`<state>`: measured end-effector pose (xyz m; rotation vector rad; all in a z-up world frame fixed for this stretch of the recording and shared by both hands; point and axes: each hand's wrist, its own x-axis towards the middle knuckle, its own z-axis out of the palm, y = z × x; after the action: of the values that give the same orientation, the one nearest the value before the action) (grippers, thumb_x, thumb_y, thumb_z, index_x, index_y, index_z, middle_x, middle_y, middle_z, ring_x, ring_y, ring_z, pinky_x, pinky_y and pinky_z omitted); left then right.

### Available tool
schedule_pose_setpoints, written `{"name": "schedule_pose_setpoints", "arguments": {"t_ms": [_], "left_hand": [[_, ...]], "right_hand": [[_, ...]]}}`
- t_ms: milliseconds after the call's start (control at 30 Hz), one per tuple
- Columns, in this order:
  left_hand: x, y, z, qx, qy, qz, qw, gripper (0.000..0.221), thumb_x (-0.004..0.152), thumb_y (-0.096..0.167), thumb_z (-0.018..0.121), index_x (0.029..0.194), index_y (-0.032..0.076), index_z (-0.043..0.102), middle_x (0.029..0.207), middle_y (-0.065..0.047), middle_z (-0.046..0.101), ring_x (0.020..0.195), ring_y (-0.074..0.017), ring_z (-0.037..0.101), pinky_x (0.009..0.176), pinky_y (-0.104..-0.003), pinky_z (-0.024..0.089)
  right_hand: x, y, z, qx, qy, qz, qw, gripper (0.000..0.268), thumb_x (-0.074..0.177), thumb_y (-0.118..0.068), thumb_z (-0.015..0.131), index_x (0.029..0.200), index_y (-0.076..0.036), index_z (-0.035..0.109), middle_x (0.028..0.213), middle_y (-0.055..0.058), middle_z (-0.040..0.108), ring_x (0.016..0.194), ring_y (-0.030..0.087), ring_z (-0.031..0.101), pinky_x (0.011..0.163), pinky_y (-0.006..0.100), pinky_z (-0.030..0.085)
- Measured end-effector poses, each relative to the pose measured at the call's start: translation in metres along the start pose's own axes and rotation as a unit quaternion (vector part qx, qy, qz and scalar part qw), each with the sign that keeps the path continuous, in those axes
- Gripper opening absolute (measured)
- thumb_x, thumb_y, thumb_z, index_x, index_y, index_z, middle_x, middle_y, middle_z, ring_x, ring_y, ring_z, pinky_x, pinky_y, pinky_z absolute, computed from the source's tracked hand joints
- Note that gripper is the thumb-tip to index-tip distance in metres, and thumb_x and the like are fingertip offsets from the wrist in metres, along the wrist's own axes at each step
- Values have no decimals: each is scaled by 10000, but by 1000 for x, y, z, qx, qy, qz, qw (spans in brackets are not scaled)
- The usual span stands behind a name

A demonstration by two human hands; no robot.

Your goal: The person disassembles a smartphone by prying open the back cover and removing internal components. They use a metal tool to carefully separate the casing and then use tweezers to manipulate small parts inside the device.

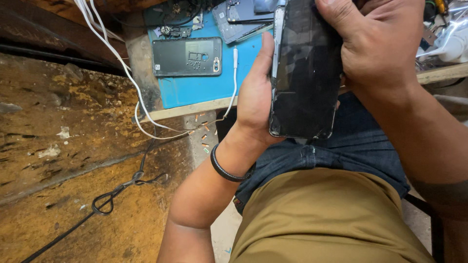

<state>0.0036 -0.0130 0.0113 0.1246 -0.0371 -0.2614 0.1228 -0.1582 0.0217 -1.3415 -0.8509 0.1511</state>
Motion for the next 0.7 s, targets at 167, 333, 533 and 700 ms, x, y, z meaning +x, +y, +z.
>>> {"name": "schedule_pose_setpoints", "arguments": {"t_ms": [167, 333, 533, 700], "left_hand": [[-1, -3, -4, 11, -1, 34, 999, 776, 1228, 629, 242, 1429, -69, 516, 1265, -239, 681, 1111, -346, 712, 1018, -467, 568], [-2, -2, -5, 2, -21, 45, 999, 736, 1255, 614, 248, 1466, -51, 484, 1324, -223, 659, 1173, -335, 695, 1078, -478, 550], [-2, -2, -6, -9, -27, 49, 998, 711, 1236, 569, 243, 1498, -54, 464, 1359, -223, 650, 1219, -329, 677, 1110, -449, 531], [-4, -2, -3, 11, -17, 78, 997, 697, 1236, 558, 251, 1520, -48, 445, 1401, -224, 624, 1266, -336, 650, 1143, -462, 508]], "right_hand": [[-3, 2, 1, 21, 10, -1, 1000, 85, 1222, 12, 609, 1209, 61, 677, 1095, 52, 706, 940, 111, 655, 860, 227, 539], [-4, 4, 1, 27, 10, -19, 999, 82, 1232, 21, 602, 1188, 57, 662, 1082, 40, 681, 949, 111, 652, 867, 224, 533], [-8, 7, -3, -36, 49, -30, 998, 108, 1174, 9, 603, 1149, 63, 694, 1030, 51, 684, 861, 125, 614, 789, 229, 480], [-11, 7, -13, -81, 97, -15, 992, 179, 1199, -7, 637, 1073, 73, 735, 904, 67, 685, 707, 140, 544, 674, 234, 404]]}}
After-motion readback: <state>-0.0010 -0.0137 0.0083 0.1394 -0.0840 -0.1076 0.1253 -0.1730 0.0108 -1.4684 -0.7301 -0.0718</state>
